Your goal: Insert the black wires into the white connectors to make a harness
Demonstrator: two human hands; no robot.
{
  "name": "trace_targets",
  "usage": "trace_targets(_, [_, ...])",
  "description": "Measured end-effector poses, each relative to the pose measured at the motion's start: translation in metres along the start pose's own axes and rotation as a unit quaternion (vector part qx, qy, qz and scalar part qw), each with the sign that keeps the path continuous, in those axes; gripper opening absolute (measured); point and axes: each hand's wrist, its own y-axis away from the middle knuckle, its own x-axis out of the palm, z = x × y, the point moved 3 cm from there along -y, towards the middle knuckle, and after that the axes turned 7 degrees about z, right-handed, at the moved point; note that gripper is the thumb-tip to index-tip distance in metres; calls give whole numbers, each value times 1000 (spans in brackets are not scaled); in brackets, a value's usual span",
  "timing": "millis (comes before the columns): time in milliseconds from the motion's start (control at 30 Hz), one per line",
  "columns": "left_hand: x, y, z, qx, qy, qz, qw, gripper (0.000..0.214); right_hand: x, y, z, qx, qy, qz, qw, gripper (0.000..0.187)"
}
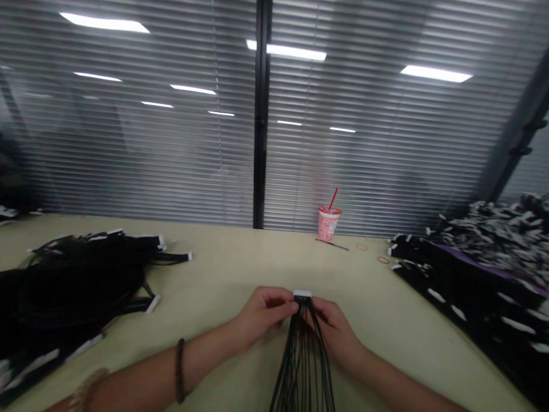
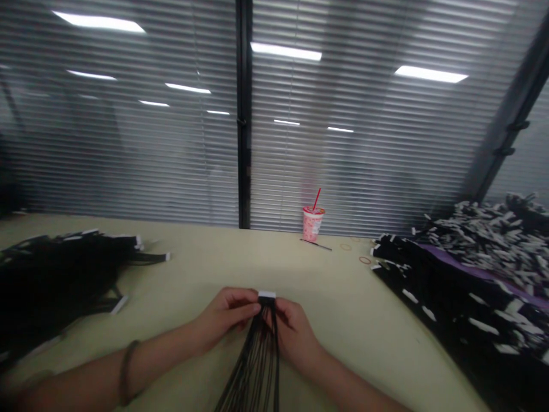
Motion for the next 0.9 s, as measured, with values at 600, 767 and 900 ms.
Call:
trace_targets(600, [1,-5,-10,-45,-53,53,996,24,0,2,-3,54,6,9,998,35])
trace_targets(767, [5,-4,-10,-85,-55,64,993,22,-1,3,-4,49,29,9,998,33])
trace_targets(900, [7,-2,-9,-89,-42,61,993,20,-2,3,-5,45,31,7,998,30])
